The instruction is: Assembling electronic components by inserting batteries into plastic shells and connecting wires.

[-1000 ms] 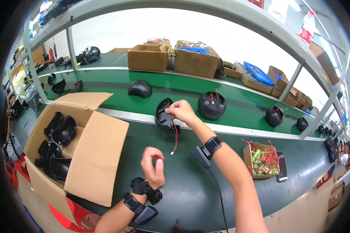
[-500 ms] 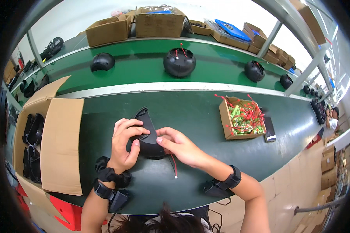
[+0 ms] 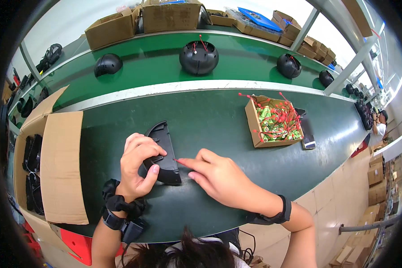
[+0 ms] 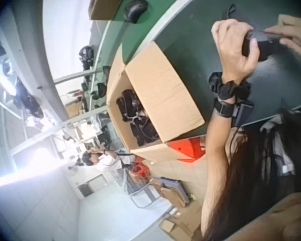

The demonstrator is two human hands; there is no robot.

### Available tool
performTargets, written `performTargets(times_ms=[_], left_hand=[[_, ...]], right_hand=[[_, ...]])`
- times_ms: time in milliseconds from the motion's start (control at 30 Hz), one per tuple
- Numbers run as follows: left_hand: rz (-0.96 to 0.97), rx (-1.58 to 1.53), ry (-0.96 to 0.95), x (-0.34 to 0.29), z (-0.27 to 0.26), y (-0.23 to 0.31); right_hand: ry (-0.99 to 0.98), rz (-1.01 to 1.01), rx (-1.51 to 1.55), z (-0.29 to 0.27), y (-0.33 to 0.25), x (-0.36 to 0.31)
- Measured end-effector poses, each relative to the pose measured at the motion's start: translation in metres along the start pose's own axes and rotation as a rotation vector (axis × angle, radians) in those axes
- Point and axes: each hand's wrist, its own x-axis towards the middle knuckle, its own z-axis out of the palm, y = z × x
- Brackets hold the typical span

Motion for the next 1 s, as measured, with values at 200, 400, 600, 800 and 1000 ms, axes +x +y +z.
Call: performTargets(times_ms=[200, 400, 600, 800, 1000], left_hand=[[-0.007, -0.023, -0.029, 0.005, 0.006, 0.001], [-0.019, -0.053, -0.077, 0.002, -0.001, 0.007], [-0.065, -0.096, -0.058, 0.004, 0.009, 0.014], [-0.115, -0.176, -0.119, -0.002, 0.007, 0.018], [-0.281, -0.359, -0.001, -0.004, 0.008, 0.014]], right_hand=[[0.164, -0.384, -0.241, -0.017, -0.003, 0.018], [0.049, -0.273, 0.139, -0.039, -0.023, 0.048], [0.049, -0.283, 0.334, -0.032, -0.024, 0.058], [-0.116, -0.037, 0.576, -0.031, -0.025, 0.065], [-0.06, -0.071, 0.649, -0.022, 0.005, 0.059]])
